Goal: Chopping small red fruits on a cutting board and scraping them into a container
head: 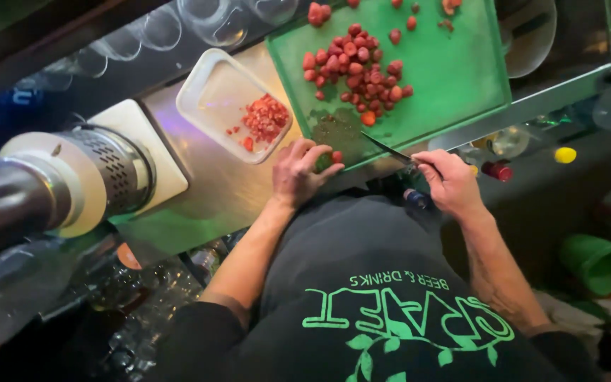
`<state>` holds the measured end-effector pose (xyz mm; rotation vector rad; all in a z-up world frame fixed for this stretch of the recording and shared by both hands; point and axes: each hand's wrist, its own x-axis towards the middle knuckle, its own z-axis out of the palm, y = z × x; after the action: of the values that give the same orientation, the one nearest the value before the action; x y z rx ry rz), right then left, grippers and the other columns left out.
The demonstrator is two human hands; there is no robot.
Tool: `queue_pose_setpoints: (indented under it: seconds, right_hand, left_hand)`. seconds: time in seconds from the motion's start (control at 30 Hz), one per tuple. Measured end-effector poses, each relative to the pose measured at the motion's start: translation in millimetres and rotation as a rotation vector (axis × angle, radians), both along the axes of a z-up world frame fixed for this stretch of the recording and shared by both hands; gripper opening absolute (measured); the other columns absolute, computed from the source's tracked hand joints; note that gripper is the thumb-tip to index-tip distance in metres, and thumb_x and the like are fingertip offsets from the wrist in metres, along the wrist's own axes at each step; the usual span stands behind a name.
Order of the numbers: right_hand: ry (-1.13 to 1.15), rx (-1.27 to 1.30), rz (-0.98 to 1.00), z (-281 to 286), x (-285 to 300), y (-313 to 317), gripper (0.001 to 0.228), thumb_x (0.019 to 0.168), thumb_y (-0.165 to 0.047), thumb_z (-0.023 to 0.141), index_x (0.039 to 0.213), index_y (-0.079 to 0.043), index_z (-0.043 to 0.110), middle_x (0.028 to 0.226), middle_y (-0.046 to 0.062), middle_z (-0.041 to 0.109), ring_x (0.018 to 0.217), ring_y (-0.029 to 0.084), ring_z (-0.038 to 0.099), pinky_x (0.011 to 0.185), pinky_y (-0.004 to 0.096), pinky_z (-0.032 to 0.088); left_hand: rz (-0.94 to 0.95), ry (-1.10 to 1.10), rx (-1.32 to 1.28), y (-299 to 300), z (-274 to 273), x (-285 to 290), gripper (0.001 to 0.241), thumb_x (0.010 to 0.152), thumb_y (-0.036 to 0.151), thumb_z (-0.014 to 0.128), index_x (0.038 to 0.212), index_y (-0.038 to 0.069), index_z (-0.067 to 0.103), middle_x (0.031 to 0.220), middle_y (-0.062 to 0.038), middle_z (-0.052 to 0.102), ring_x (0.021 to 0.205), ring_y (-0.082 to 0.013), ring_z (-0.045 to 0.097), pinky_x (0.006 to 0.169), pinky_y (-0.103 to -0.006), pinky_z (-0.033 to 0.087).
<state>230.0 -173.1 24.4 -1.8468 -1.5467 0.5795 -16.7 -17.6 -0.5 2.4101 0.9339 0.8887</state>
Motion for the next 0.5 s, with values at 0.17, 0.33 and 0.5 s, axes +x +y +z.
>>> queue_pose_setpoints:
  seconds: [0.17,0.33,0.5]
  right_hand:
    - [-0.02,-0.057,-0.046,17,-15,3,0.022,0.089,-0.013,0.054,0.11,-0.012,0.061,0.085,0.01,0.063,0.077,0.032,0.062,0.066,0.04,0.05]
    - [-0.315,0.032,0.018,23,-23,13,0.021,0.09,-0.019,0.057,0.11,-0.02,0.062,0.076,0.001,0.057,0.067,0.022,0.061,0.059,0.032,0.051]
    - [-0.452,0.067,0.091,36,-27,28,0.016,0.092,-0.017,0.052,0.104,-0.02,0.062,0.081,-0.003,0.057,0.071,0.018,0.061,0.06,0.027,0.051]
  left_hand:
    - [0.01,0.071,0.017,5,-16,7,0.023,0.073,0.04,0.073,0.089,0.026,0.063,0.078,0.005,0.049,0.068,-0.0139,0.057,0.06,-0.0255,0.049]
    - [0.011,0.033,-0.025,10,-19,14,0.023,0.074,0.039,0.073,0.092,0.027,0.065,0.079,0.005,0.052,0.066,-0.014,0.059,0.059,-0.0241,0.05]
    - [0.075,-0.024,-0.061,10,-22,10,0.025,0.072,0.039,0.075,0.094,0.03,0.067,0.079,0.009,0.054,0.066,-0.0093,0.06,0.059,-0.0217,0.051]
